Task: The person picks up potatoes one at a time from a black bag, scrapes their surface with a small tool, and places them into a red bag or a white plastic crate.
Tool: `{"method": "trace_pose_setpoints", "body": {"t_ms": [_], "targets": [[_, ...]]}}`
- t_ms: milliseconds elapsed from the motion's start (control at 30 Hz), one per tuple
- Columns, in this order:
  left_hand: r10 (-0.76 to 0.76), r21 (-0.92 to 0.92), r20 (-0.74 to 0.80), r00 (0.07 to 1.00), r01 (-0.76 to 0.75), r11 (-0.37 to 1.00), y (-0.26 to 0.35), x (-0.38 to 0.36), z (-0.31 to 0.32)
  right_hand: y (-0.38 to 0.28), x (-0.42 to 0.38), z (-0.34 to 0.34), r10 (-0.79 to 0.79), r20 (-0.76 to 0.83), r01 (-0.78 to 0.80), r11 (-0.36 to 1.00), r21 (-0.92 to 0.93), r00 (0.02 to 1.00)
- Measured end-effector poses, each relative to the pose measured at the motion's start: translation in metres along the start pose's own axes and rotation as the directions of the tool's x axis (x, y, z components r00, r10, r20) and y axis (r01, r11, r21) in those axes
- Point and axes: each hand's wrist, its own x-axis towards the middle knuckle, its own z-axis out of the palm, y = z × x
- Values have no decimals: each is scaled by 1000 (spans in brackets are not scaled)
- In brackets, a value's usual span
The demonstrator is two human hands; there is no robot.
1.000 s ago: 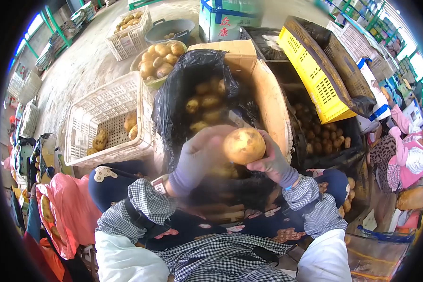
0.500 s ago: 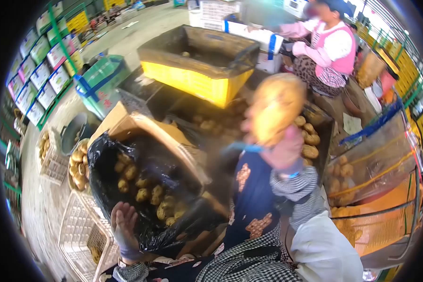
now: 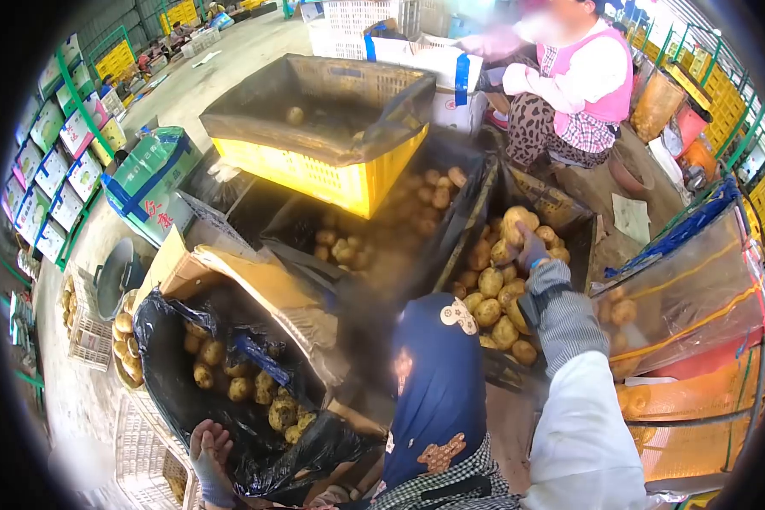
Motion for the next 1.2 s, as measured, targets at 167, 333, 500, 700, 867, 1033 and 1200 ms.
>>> {"method": "trace_pose_setpoints", "body": {"t_ms": [167, 333, 500, 700, 867, 1033, 1200], "targets": [[33, 105, 0, 999, -33, 994, 10, 5, 10, 62, 47, 8, 19, -70, -13, 997, 79, 997], [-51, 251, 95, 994, 26, 968, 17, 11, 10, 75, 45, 23, -101, 12, 97, 979, 180, 995], [167, 362, 292, 942, -271, 892, 19, 45, 22, -117, -45, 57, -154, 247, 63, 938, 340, 957], [-146, 886, 327, 934, -249, 391, 47, 102, 30, -341, -132, 121, -315, 343, 167, 902, 399, 885], [-160, 968, 251, 955, -249, 34, 1, 206, 26, -408, -241, 198, -190, 627, -152, 880, 450, 756], [149, 985, -171, 974, 169, 24, -58, 280, 15, -371, -292, 252, -248, 826, -114, 930, 348, 506], [133, 964, -250, 959, 259, -55, -65, 290, 22, -360, -296, 275, -271, 825, -50, 939, 339, 495]]}}
